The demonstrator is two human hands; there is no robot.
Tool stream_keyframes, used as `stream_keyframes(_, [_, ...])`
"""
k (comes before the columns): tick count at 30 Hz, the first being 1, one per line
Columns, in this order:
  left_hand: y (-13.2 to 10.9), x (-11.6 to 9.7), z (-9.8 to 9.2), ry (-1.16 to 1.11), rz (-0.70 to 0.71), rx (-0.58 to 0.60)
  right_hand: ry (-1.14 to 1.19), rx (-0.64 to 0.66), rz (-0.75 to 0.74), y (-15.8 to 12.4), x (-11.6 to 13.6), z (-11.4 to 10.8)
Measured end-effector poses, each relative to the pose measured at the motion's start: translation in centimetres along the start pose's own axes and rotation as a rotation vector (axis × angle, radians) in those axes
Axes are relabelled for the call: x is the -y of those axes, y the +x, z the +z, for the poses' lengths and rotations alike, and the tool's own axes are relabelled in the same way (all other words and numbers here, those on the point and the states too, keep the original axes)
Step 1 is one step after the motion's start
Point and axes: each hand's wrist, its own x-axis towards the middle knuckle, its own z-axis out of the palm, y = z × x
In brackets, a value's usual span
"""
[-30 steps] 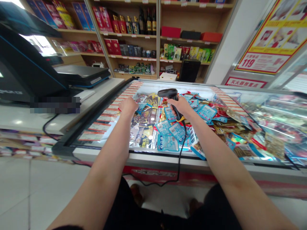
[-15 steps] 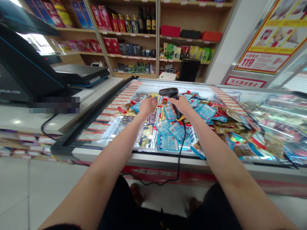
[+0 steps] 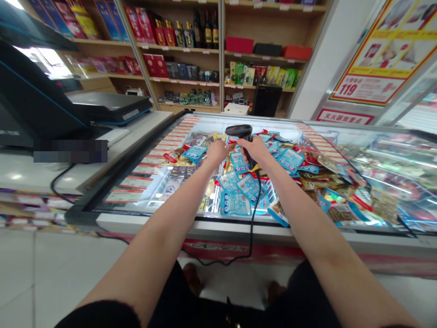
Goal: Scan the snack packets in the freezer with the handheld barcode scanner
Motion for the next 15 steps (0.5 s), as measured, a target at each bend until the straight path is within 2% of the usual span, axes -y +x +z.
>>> stream_keyframes(5, [1.7,-0.4,0.5,0.086,-0.003,0.039,0.002,-0.014,0.009,0.3,-0.2,-0.3])
stream_keyframes(9, [2.4,-0.3,0.1,0.126,-0.001,0.089,-0.012,-0.022,0.026,0.3,0.0,-0.4])
stream_keyframes(12, [2.4,0.2,-0.6,0.070,-0.009,0.117,-0.014,-0.025,0.033,0.2,0.2,-0.3])
stream_keyframes(15, [2.2,1.0,-1.2,-0.069,-0.066,0.067,-0.007,-0.027,0.034,0.0,0.3,-0.3])
